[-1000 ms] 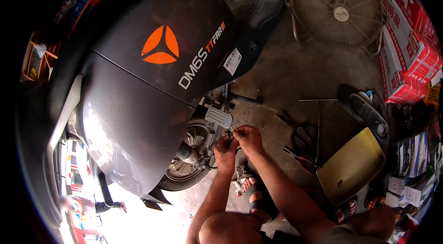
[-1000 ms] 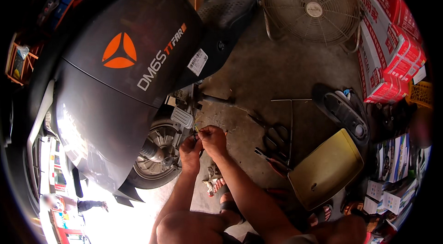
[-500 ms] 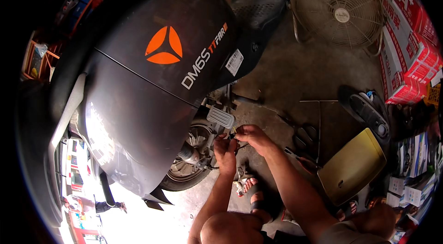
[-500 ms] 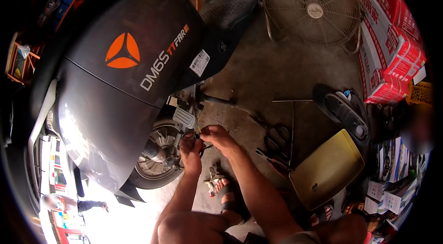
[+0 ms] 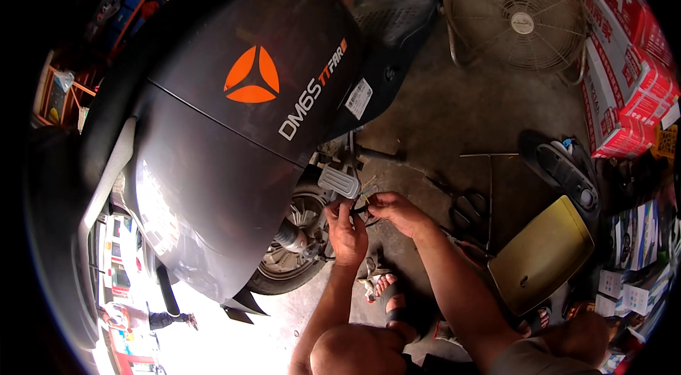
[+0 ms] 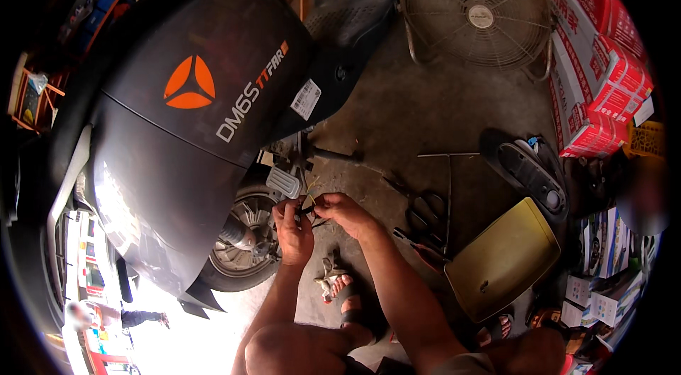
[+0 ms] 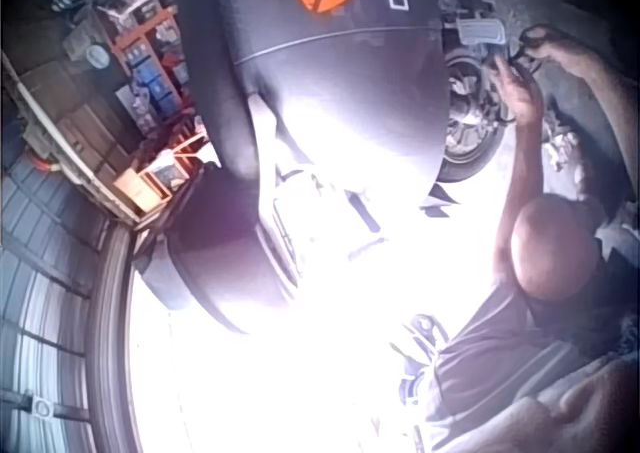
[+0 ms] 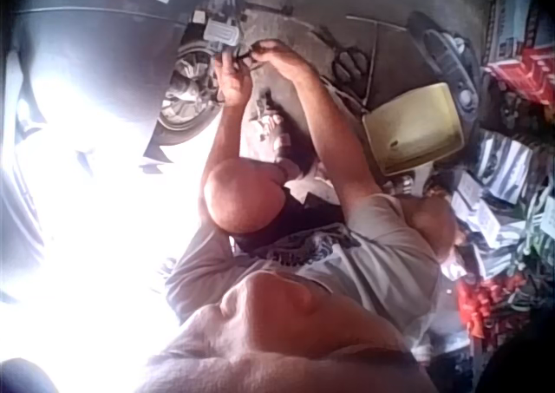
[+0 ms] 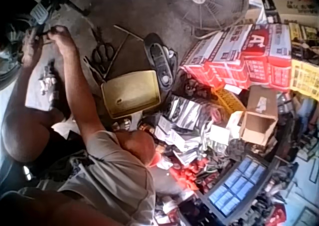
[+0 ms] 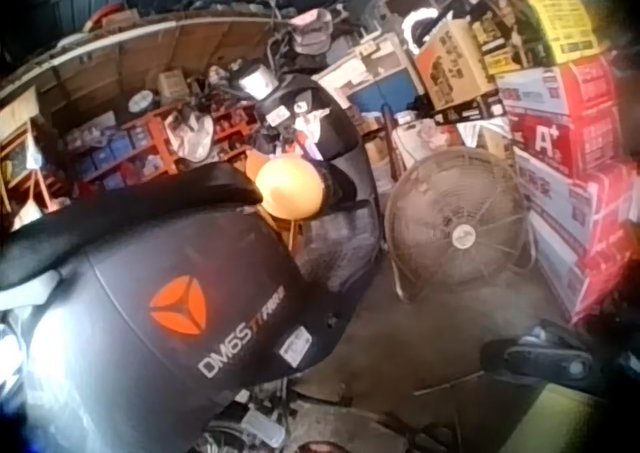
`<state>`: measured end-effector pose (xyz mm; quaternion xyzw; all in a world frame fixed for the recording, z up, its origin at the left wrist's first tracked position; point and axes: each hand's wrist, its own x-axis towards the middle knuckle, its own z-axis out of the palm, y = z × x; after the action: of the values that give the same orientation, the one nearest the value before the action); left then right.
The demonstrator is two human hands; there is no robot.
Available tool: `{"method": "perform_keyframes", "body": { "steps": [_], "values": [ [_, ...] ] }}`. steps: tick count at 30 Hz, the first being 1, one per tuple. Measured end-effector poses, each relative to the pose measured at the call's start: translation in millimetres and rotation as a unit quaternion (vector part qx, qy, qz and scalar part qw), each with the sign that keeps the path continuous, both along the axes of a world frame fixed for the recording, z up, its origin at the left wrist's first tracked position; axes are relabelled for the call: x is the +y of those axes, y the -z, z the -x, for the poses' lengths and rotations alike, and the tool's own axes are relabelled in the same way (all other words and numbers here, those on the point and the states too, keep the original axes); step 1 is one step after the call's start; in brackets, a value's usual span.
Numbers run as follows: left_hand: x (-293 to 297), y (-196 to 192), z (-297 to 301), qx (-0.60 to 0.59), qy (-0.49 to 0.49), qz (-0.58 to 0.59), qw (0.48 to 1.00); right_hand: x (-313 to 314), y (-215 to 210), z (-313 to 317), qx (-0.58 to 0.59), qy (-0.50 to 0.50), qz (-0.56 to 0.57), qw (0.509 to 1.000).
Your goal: The person works on the wiring of a scooter's rear section, using pliers to strip and twist wires, then wrapping connections with electrical tape. The task involves repeated handling of small wire segments and tools.
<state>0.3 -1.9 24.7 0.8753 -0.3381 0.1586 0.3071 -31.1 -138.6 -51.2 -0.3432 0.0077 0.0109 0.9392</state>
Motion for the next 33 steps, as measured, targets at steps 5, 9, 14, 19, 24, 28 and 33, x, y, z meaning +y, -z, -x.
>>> {"method": "perform_keyframes", "body": {
  "steps": [5, 9, 14, 19, 24, 28, 33],
  "values": [
    [-5, -16, 2, -0.003, 0.023, -0.049, 0.999, 2, 6, 0, 0.004, 0.014, -0.004, 1.0],
    [-7, -24, 5, 0.016, 0.019, -0.076, 0.997, 4, 4, 2, 0.028, 0.022, 0.028, 0.999],
    [-10, -32, 6, 0.034, 0.01, -0.119, 0.992, 6, 0, 6, 0.03, 0.051, 0.046, 0.997],
    [4, -27, -16, 0.038, 0.082, -0.119, 0.989, 12, -1, 5, 0.044, 0.071, 0.049, 0.995],
    [18, -25, -42, -0.056, 0.191, -0.186, 0.962, 19, 1, 3, 0.046, 0.113, 0.085, 0.989],
    [10, -29, -45, 0.215, 0.127, -0.133, 0.959, 30, 2, 4, 0.047, 0.211, 0.144, 0.966],
    [-7, -63, -36, 0.347, 0.096, -0.139, 0.923, 33, -32, 18, 0.069, 0.317, 0.345, 0.881]
  ]
}}
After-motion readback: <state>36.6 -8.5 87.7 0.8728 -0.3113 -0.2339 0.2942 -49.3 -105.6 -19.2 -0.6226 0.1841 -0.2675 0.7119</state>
